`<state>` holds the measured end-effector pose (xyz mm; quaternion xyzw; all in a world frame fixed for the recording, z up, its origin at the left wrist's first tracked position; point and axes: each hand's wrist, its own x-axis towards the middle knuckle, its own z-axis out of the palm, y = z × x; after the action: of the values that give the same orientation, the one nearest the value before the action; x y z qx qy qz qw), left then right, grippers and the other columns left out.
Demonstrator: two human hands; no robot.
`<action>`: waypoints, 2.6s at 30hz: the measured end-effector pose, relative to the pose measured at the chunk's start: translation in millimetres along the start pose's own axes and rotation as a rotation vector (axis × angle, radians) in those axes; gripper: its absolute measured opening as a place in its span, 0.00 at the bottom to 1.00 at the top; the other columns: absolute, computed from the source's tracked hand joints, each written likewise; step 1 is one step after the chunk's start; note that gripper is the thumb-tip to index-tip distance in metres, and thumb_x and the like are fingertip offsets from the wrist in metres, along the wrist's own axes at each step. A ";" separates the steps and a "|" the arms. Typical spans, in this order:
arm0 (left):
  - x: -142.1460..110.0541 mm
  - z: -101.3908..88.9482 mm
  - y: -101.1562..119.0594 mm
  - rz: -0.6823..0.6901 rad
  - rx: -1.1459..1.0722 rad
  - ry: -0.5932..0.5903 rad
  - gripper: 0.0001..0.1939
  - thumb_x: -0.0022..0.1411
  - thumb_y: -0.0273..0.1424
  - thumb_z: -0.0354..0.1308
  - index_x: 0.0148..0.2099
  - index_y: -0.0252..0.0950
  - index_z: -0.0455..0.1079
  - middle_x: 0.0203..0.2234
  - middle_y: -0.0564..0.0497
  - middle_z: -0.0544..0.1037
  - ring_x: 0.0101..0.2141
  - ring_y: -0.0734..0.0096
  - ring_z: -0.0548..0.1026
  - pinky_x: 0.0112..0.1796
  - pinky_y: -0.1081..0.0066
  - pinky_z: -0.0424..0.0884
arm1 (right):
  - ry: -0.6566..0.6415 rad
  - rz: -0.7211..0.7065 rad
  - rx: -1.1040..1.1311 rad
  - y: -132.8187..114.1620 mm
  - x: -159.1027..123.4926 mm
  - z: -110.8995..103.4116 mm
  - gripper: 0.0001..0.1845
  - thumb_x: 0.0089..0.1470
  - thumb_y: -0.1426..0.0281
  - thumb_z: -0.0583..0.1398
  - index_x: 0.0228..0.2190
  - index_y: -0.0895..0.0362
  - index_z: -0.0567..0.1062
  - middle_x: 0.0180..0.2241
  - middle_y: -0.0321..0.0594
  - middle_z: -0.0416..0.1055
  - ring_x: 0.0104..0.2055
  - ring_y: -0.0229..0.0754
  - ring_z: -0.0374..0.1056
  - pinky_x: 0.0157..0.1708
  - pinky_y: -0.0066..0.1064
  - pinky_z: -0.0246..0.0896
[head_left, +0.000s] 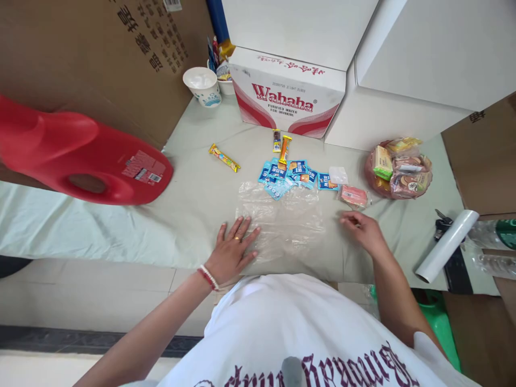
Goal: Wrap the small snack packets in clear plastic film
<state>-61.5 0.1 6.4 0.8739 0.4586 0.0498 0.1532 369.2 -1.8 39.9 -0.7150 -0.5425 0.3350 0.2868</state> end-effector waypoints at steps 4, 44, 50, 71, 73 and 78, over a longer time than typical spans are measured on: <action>-0.6 -23.4 -1.1 0.045 0.011 0.202 0.27 0.70 0.40 0.51 0.69 0.45 0.63 0.69 0.43 0.64 0.72 0.50 0.51 0.69 0.43 0.42 | 0.109 -0.241 -0.539 -0.1 29.7 -47.0 0.28 0.57 0.59 0.62 0.56 0.56 0.75 0.55 0.53 0.72 0.52 0.56 0.71 0.46 0.44 0.68; 4.1 11.3 16.2 -0.077 0.064 0.049 0.48 0.67 0.57 0.50 0.77 0.34 0.42 0.73 0.35 0.49 0.71 0.41 0.53 0.66 0.32 0.27 | -0.426 -0.501 -0.607 -149.5 4.7 79.7 0.35 0.59 0.64 0.62 0.65 0.50 0.62 0.58 0.47 0.68 0.51 0.51 0.72 0.46 0.36 0.67; -2.9 11.2 12.1 -0.096 0.094 0.053 0.49 0.67 0.56 0.48 0.77 0.31 0.40 0.73 0.33 0.51 0.71 0.40 0.52 0.66 0.32 0.30 | -0.566 -0.510 -0.774 -139.7 0.1 126.1 0.33 0.62 0.67 0.61 0.66 0.52 0.61 0.59 0.49 0.66 0.53 0.50 0.71 0.43 0.33 0.67; -4.5 11.6 6.3 -0.079 0.066 0.042 0.50 0.67 0.57 0.49 0.77 0.30 0.41 0.73 0.32 0.49 0.71 0.43 0.53 0.66 0.34 0.24 | -0.614 -0.613 -0.686 -133.7 9.6 115.9 0.32 0.60 0.71 0.60 0.64 0.49 0.65 0.60 0.46 0.67 0.52 0.48 0.72 0.44 0.32 0.65; -4.8 11.9 6.4 -0.079 0.066 0.047 0.50 0.67 0.57 0.49 0.77 0.30 0.41 0.73 0.32 0.50 0.71 0.44 0.53 0.66 0.34 0.24 | -0.581 -0.625 -0.701 -135.4 11.3 115.4 0.32 0.59 0.71 0.60 0.64 0.50 0.65 0.61 0.46 0.67 0.53 0.48 0.72 0.43 0.32 0.65; -4.4 12.3 6.3 -0.079 0.062 0.061 0.50 0.66 0.57 0.50 0.77 0.32 0.43 0.73 0.32 0.51 0.71 0.42 0.54 0.66 0.34 0.27 | -0.558 -0.613 -0.727 -135.6 14.6 116.5 0.31 0.61 0.69 0.59 0.65 0.50 0.63 0.62 0.47 0.66 0.55 0.49 0.70 0.44 0.33 0.66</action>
<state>-56.3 -9.6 -3.1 0.8575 0.4986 0.0559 0.1140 200.7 51.2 71.2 -0.4611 -0.8622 0.2039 -0.0491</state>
